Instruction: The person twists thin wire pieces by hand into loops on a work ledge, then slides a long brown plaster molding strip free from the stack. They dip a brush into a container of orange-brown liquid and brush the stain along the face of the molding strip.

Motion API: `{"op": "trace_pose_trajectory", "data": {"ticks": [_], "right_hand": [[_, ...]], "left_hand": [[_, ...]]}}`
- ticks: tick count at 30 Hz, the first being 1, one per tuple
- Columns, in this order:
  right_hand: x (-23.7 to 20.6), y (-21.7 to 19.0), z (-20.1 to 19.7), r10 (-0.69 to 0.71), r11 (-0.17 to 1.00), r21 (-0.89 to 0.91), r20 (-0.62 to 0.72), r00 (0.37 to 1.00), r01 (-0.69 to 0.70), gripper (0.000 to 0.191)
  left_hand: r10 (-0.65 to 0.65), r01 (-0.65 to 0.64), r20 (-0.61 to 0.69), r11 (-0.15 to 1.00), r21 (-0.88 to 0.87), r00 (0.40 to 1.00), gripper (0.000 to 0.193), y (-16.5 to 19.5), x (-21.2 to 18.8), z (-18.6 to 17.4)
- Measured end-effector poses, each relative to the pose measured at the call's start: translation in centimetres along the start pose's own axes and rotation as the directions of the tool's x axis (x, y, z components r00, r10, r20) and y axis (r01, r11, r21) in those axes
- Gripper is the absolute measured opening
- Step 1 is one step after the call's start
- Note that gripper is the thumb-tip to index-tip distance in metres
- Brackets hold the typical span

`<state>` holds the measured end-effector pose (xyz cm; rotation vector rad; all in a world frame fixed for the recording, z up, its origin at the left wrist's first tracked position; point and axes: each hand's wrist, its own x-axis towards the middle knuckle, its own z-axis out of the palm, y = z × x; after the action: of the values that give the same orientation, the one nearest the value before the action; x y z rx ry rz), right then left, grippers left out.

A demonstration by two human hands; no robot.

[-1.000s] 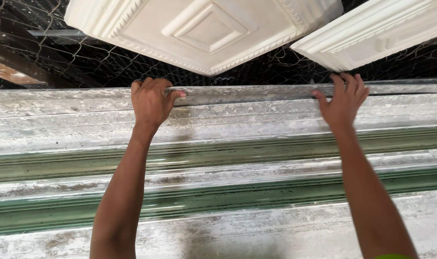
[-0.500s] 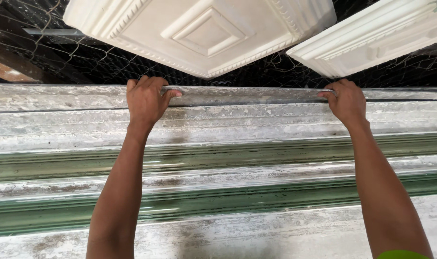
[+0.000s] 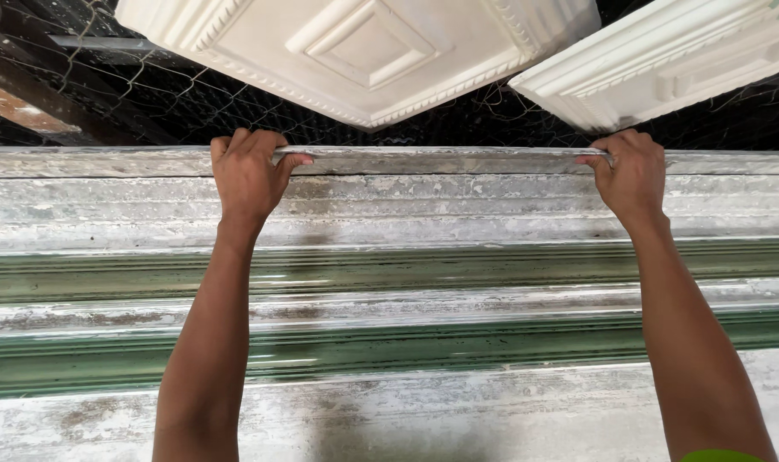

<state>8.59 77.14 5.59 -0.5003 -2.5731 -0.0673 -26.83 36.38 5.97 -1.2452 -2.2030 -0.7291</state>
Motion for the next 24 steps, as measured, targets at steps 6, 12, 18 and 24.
{"op": "trace_pose_trajectory", "data": {"ticks": [6, 12, 18, 24], "right_hand": [[-0.9, 0.9, -0.2, 0.007, 1.0, -0.007, -0.052, 0.999, -0.007, 0.019], [-2.7, 2.1, -0.4, 0.016, 1.0, 0.003, -0.08, 0.997, -0.016, 0.011], [-4.0, 2.7, -2.4, -0.007, 1.0, -0.026, -0.126, 0.992, 0.003, 0.014], [-8.3, 0.7, -7.0, 0.022, 0.999, -0.042, -0.144, 0.989, -0.029, 0.015]], "left_hand": [[0.04, -0.037, -0.096, 0.999, 0.037, 0.995, 0.048, -0.3, -0.9, -0.3], [0.09, -0.081, -0.187, 0.995, 0.059, 0.978, 0.045, -0.6, -2.2, -0.7], [0.144, -0.127, -0.245, 0.988, 0.085, 0.959, 0.045, -1.0, -2.6, -2.1], [0.153, -0.132, -0.215, 0.985, 0.107, 0.965, 0.043, 1.2, -5.7, -7.1]]}}
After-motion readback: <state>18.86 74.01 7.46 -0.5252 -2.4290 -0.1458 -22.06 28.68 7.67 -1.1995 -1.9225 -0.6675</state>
